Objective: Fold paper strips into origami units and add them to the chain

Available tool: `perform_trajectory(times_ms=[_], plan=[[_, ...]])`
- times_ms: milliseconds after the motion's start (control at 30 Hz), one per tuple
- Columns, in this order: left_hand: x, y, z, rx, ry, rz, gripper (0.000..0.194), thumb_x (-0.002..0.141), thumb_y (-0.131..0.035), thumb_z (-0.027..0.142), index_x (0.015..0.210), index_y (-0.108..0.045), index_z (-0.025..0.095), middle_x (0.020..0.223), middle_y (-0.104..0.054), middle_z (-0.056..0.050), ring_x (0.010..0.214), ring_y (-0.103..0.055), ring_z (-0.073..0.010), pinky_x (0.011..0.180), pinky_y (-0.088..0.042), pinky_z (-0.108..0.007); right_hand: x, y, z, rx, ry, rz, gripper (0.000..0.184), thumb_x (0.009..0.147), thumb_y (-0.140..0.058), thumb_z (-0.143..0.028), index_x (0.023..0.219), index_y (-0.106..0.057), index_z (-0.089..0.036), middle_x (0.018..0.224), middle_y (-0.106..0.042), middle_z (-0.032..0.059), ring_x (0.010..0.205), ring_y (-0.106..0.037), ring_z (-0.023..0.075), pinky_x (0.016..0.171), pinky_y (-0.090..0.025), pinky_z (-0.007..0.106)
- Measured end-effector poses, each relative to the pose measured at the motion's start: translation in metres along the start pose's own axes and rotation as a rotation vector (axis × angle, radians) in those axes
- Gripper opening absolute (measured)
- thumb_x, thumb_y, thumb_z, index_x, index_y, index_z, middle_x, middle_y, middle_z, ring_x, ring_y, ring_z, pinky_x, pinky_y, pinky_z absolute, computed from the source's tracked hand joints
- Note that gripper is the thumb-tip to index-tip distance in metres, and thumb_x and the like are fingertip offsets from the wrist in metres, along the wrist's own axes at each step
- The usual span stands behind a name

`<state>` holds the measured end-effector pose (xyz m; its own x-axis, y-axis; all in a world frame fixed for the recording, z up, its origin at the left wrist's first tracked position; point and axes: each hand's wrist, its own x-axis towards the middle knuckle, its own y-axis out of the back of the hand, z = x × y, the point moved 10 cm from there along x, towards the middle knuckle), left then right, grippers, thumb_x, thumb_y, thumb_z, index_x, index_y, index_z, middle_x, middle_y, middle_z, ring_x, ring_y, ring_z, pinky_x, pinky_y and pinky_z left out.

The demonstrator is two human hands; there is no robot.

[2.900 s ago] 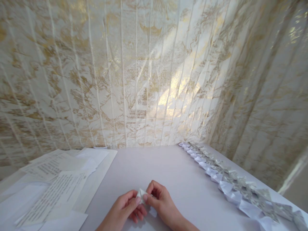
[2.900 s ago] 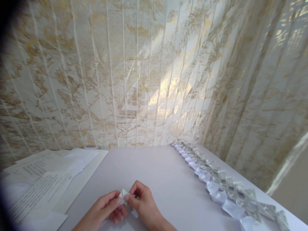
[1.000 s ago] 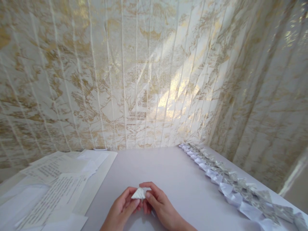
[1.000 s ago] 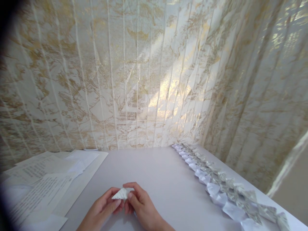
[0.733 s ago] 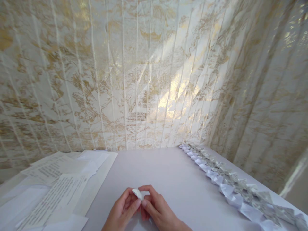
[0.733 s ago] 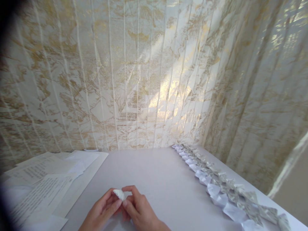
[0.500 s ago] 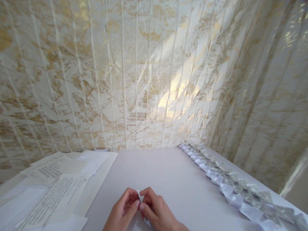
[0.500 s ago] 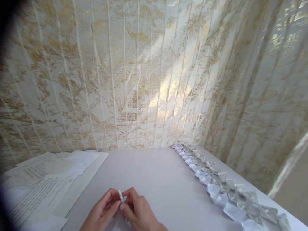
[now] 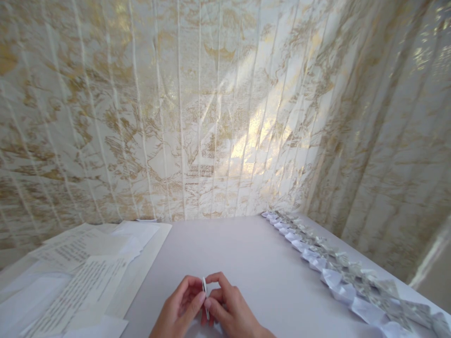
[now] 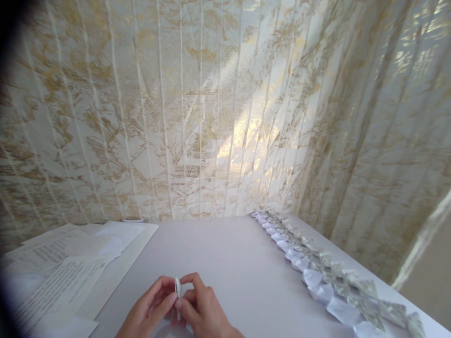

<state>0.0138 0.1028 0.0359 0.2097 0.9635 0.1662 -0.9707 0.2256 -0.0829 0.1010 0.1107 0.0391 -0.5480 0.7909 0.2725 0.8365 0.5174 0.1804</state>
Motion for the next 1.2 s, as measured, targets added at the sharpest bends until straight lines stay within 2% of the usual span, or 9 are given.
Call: perform_trajectory(times_ms=[200, 367, 500, 700, 867, 1000, 1133, 1200], plan=[[-0.002, 0.006, 0.005, 0.116, -0.030, 0.042, 0.030, 0.084, -0.062, 0.050, 0.092, -0.060, 0.021, 0.077, -0.066, -0.001, 0.065, -0.065, -0.0190, 0.067, -0.052, -0.031, -0.001, 0.001, -0.005, -0.144, 0.010, -0.001, 0.029, 0.097, -0.042, -0.044, 0.115, -0.045, -0.022, 0.068, -0.063, -0.0008, 0.057, -0.055, 0.0138, 0.059, -0.046, 0.024], [-0.002, 0.006, 0.002, 0.128, -0.033, 0.019, 0.032, 0.085, -0.061, 0.049, 0.099, -0.059, 0.021, 0.093, -0.069, -0.006, 0.083, -0.065, -0.0222, 0.078, -0.052, -0.033, -0.004, 0.006, -0.019, -0.325, 0.030, 0.030, 0.031, 0.100, -0.036, -0.041, 0.121, -0.051, -0.023, 0.070, -0.063, 0.0003, 0.058, -0.057, 0.0153, 0.060, -0.044, 0.024], [0.003, 0.010, -0.008, -0.006, -0.028, 0.017, 0.034, 0.081, -0.066, 0.049, 0.099, -0.059, 0.021, 0.091, -0.068, -0.004, 0.083, -0.065, -0.0210, 0.078, -0.050, -0.032, -0.002, 0.013, -0.018, -0.190, 0.040, 0.082, 0.039, 0.100, -0.035, -0.046, 0.114, -0.061, -0.022, 0.069, -0.064, 0.0020, 0.058, -0.057, 0.0156, 0.061, -0.047, 0.026], [0.008, 0.023, -0.019, -0.157, 0.071, 0.091, 0.037, 0.067, -0.080, 0.045, 0.088, -0.065, 0.019, 0.082, -0.071, -0.003, 0.077, -0.065, -0.0207, 0.071, -0.049, -0.029, 0.000, 0.014, -0.018, -0.015, 0.035, 0.105, 0.046, 0.091, -0.049, -0.057, 0.102, -0.072, -0.020, 0.082, -0.067, 0.0060, 0.064, -0.058, 0.0164, 0.064, -0.048, 0.029], [0.002, 0.021, -0.015, -0.075, 0.096, 0.122, 0.031, 0.071, -0.074, 0.043, 0.090, -0.068, 0.019, 0.085, -0.072, -0.003, 0.082, -0.064, -0.0210, 0.077, -0.049, -0.029, 0.000, 0.019, -0.011, -0.016, -0.023, 0.159, 0.046, 0.086, -0.057, -0.059, 0.091, -0.077, -0.018, 0.068, -0.065, 0.0047, 0.058, -0.056, 0.0158, 0.059, -0.046, 0.027], [0.000, 0.018, -0.009, -0.026, 0.025, 0.123, 0.035, 0.073, -0.073, 0.048, 0.092, -0.067, 0.020, 0.082, -0.070, -0.001, 0.077, -0.064, -0.0197, 0.073, -0.049, -0.028, 0.001, 0.021, -0.004, 0.021, -0.055, 0.194, 0.044, 0.082, -0.063, -0.058, 0.087, -0.077, -0.017, 0.060, -0.063, 0.0025, 0.054, -0.054, 0.0148, 0.058, -0.045, 0.027], [0.001, 0.015, -0.008, -0.001, 0.011, 0.082, 0.034, 0.075, -0.072, 0.048, 0.092, -0.065, 0.019, 0.085, -0.068, -0.002, 0.081, -0.064, -0.0205, 0.075, -0.049, -0.029, 0.002, 0.017, -0.011, 0.063, -0.032, 0.160, 0.041, 0.083, -0.063, -0.055, 0.079, -0.072, -0.016, 0.062, -0.061, 0.0012, 0.056, -0.056, 0.0137, 0.059, -0.044, 0.026], [0.001, 0.014, -0.008, -0.004, 0.017, 0.068, 0.033, 0.078, -0.069, 0.049, 0.091, -0.063, 0.019, 0.083, -0.067, -0.002, 0.079, -0.063, -0.0199, 0.074, -0.049, -0.029, 0.002, 0.014, -0.012, 0.087, -0.026, 0.134, 0.038, 0.084, -0.063, -0.054, 0.084, -0.065, -0.016, 0.065, -0.061, -0.0001, 0.055, -0.056, 0.0128, 0.058, -0.044, 0.025]])
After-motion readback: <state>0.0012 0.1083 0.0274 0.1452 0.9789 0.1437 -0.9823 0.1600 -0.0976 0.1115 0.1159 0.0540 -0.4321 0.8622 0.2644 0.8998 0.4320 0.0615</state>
